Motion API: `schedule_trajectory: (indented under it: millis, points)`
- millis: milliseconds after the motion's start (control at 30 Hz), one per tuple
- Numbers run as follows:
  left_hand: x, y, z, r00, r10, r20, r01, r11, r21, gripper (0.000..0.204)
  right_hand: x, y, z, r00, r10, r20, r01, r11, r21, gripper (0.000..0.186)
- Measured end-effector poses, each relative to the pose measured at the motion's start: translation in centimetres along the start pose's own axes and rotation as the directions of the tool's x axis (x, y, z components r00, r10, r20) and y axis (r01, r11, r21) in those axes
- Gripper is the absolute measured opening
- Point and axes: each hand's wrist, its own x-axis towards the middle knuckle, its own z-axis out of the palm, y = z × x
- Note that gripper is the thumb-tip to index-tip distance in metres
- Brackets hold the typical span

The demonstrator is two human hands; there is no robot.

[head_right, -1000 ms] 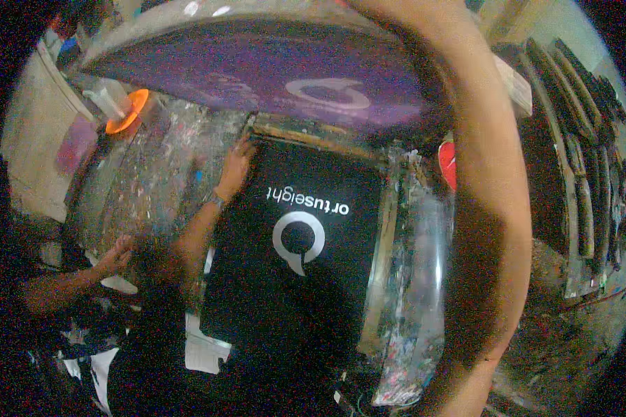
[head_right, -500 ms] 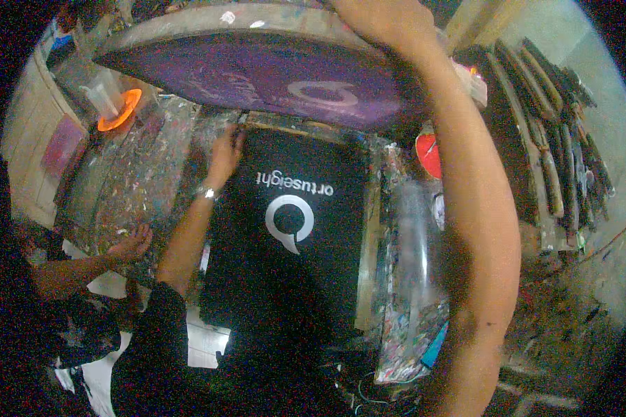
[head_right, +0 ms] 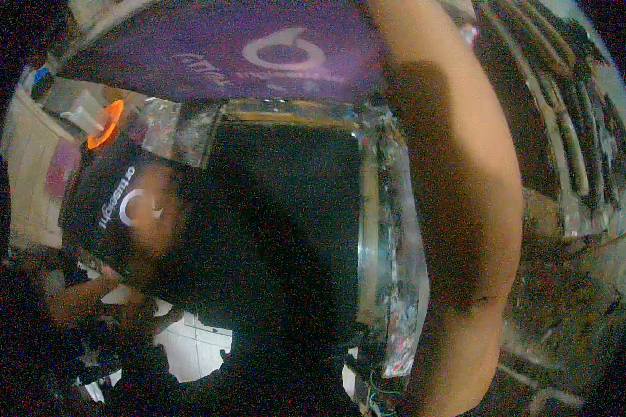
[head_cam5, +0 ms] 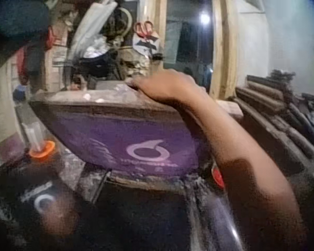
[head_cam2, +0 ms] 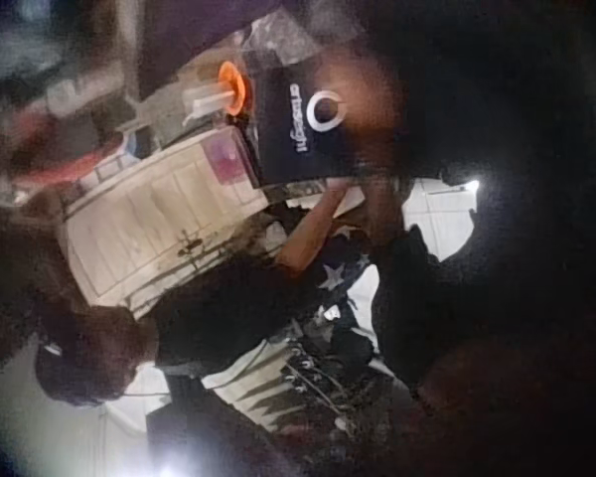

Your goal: The person performs screen printing on black fabric pieces by lowering a screen, spreading white ink across it using a squeegee, and then raising the screen to reveal the printed logo.

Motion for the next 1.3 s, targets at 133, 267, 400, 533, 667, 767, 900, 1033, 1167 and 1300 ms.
schedule_trajectory:
  millis: [133,267,400,533,667,767,900,1033,1167,1300]
  points:
    - [-2.8,12.4,6.4,0.885,0.311,0.346,-0.256,0.947,-0.194,0.086,-1.1,1.2,0.0,0.996,0.026,-0.090,-0.015,0.993,0.117,0.077]
    - [-4.2,13.7,8.5,0.909,0.246,0.337,-0.179,0.960,-0.217,0.079,-1.7,1.0,-0.6,1.000,0.005,-0.009,-0.004,0.990,0.144,0.077]
    - [-4.8,13.2,9.5,0.922,0.248,0.297,-0.184,0.956,-0.227,0.084,-1.9,-0.4,-1.4,0.995,0.097,-0.016,-0.094,0.986,0.137,0.079]
    - [-5.2,13.9,9.8,0.930,0.248,0.271,-0.208,0.964,-0.169,0.084,-2.6,-1.3,-1.8,0.989,0.148,0.017,-0.149,0.981,0.127,0.078]
    - [-3.6,13.3,5.3,0.952,0.238,0.195,-0.141,0.901,-0.409,0.087,-6.6,-2.9,-0.7,0.990,0.119,-0.078,-0.115,0.992,0.061,0.075]
    - [-2.2,11.9,-0.1,0.992,0.008,-0.128,-0.120,0.409,-0.905,0.084,-12.9,-5.0,1.6,0.992,0.099,-0.078,-0.098,0.995,0.024,0.062]
    - [-7.6,12.2,-2.2,0.852,-0.481,0.205,0.025,-0.354,-0.935,0.042,-25.8,-9.4,8.2,0.987,-0.158,-0.036,0.160,0.986,0.042,0.051]
    - [-12.0,12.0,2.8,0.769,-0.271,0.579,0.335,-0.600,-0.726,0.038,-29.5,-9.9,15.7,0.755,-0.096,0.649,-0.089,0.965,0.247,0.034]
    - [-13.4,11.4,6.9,0.743,-0.230,0.628,0.396,-0.606,-0.690,0.039,-31.3,-8.0,17.7,0.811,-0.202,0.548,-0.023,0.926,0.376,0.032]
    - [-14.1,11.7,7.3,0.758,-0.276,0.591,0.358,-0.582,-0.730,0.042,-34.6,-9.4,16.9,0.858,-0.184,0.479,0.060,0.963,0.262,0.025]
